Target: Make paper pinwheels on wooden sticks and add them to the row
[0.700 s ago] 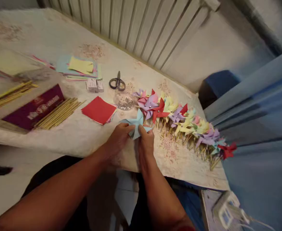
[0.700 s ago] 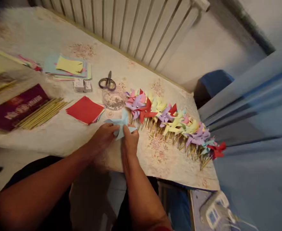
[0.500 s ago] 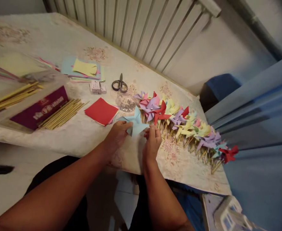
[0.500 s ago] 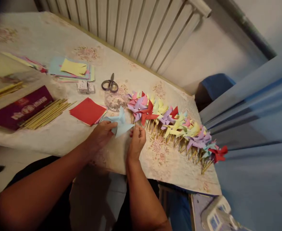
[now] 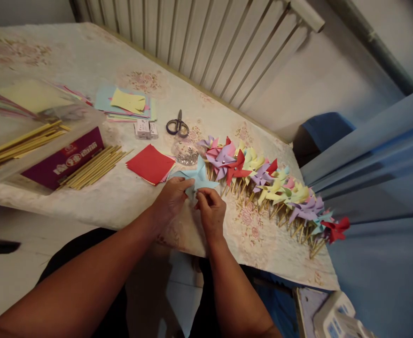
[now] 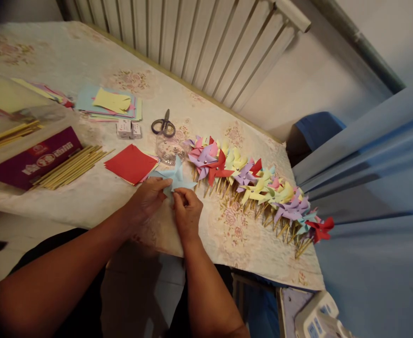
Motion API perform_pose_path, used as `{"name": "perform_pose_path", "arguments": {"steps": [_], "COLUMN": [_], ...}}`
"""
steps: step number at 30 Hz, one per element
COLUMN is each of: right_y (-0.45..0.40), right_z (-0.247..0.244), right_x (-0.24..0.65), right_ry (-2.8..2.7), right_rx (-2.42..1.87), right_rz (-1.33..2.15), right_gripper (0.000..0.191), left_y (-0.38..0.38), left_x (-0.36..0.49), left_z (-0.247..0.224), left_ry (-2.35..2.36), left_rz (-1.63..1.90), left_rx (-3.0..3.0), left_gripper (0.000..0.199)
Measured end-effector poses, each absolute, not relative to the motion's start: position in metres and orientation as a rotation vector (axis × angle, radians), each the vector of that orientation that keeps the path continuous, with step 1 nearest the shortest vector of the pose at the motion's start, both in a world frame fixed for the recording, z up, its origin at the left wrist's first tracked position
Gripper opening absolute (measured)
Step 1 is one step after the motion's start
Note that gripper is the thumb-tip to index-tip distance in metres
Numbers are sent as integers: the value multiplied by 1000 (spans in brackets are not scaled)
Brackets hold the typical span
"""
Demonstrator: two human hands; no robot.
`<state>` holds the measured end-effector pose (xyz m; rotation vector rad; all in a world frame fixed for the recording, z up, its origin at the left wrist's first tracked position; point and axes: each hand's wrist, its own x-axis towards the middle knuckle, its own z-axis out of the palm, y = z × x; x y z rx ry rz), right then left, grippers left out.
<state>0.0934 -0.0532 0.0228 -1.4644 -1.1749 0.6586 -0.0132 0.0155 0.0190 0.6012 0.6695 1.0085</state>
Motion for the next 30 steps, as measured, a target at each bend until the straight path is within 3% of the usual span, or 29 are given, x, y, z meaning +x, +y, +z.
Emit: {"name": "perform_pose_path", "arguments": {"steps": [30], "right_y": [-44], "right_z": [29], "right_x": [88], "right_ry": [-802], "right_rx": [-1579], "right_rz": [701], "right_gripper": [20], "left_y": [3], "left_x": [-5], "left_z": [31], "left_ry": [764], "left_rz": [996], "left_rx": [805], "left_gripper": [18]}}
